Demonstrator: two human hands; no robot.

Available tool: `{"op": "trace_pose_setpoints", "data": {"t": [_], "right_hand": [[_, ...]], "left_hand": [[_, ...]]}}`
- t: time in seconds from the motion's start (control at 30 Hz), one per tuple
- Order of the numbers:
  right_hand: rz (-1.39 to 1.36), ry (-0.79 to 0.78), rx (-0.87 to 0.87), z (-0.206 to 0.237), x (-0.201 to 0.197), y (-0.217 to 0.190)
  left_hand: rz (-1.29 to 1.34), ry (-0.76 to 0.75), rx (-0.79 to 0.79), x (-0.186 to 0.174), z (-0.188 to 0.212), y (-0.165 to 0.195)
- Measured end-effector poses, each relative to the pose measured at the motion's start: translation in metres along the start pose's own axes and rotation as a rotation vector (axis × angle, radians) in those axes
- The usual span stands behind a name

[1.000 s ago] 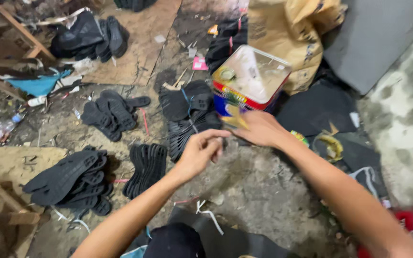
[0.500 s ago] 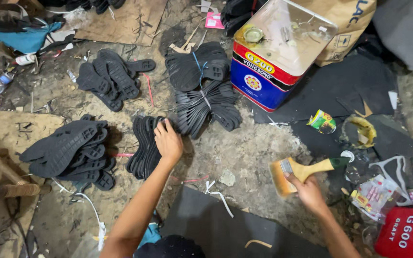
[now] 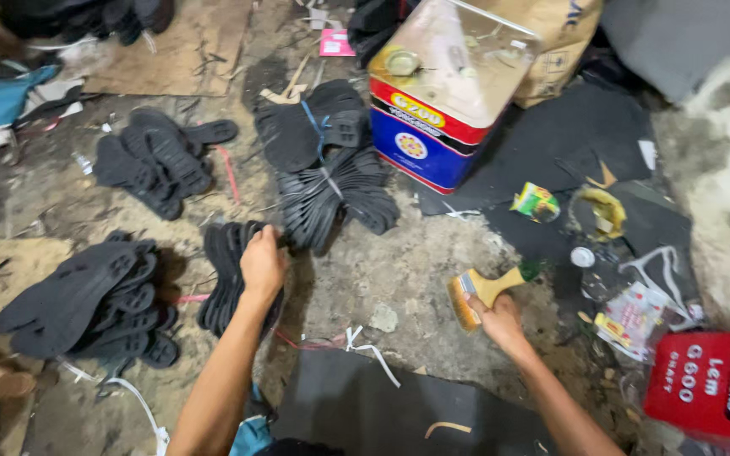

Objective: The person applies glue to black shoe soles using a brush. They pick up each sole, apply the adhesive, and place it back down, repeating the process for multiple soles.

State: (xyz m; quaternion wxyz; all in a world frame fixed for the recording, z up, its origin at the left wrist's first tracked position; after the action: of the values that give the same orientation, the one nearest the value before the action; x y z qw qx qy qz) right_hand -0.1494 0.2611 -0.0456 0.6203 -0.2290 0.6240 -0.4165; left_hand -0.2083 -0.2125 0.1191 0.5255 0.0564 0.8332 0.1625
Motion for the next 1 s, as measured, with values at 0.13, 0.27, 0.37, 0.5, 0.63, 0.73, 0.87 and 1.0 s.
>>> {"op": "trace_pose_setpoints", "data": {"t": [0.13,0.27,0.37,0.5,0.63,0.73,0.87,1.0], "right_hand": [[0.098,0.017,0.033,-0.005,-0.017,0.007],[0.094,0.13,-0.087,-0.009,-0.037,-0.019],[0.094,0.274,-0.278,0.001,-0.046,-0.042],[0.393,0.116,-0.067,0.002,-0.036,-0.018],[0.045,0.239,-0.178,-0.005,-0.045,-0.017],[0.029,0.314,0.001,0.006,-0.032,-0.006],[0.017,-0.011,-0.443,0.045,0.023,-0.053],[0.26,-0.169,-0.862,0.029,0.019,-0.091]], "left_hand": [[0.587,-0.036,-0.104,-0.053,0.009,0.051],[0.941,0.062,-0.119,-0.066,0.019,0.105],[1.121,-0.097,-0.156,-0.007,0.055,0.135],[1.405,-0.494,-0.621,0.124,0.153,0.151],[1.136,-0.658,-0.663,0.17,0.222,0.14],[0.758,-0.478,-0.183,0.142,0.227,0.143],[0.325,-0.426,0.558,0.106,0.25,0.18],[0.086,-0.512,0.677,0.119,0.278,0.176]]}}
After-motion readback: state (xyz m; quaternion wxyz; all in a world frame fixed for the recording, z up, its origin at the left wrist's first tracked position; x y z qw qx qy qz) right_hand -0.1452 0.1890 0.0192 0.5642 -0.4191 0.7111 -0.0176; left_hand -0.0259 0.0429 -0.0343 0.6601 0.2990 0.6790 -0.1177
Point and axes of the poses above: each hand's wrist, its own z-axis away from the middle knuckle, its own x-axis out of the palm, y = z × x, the point moved 7 cm from there along -z, towards the middle knuckle, and after that the axes turned 9 degrees about y, right-handed, at the moved point
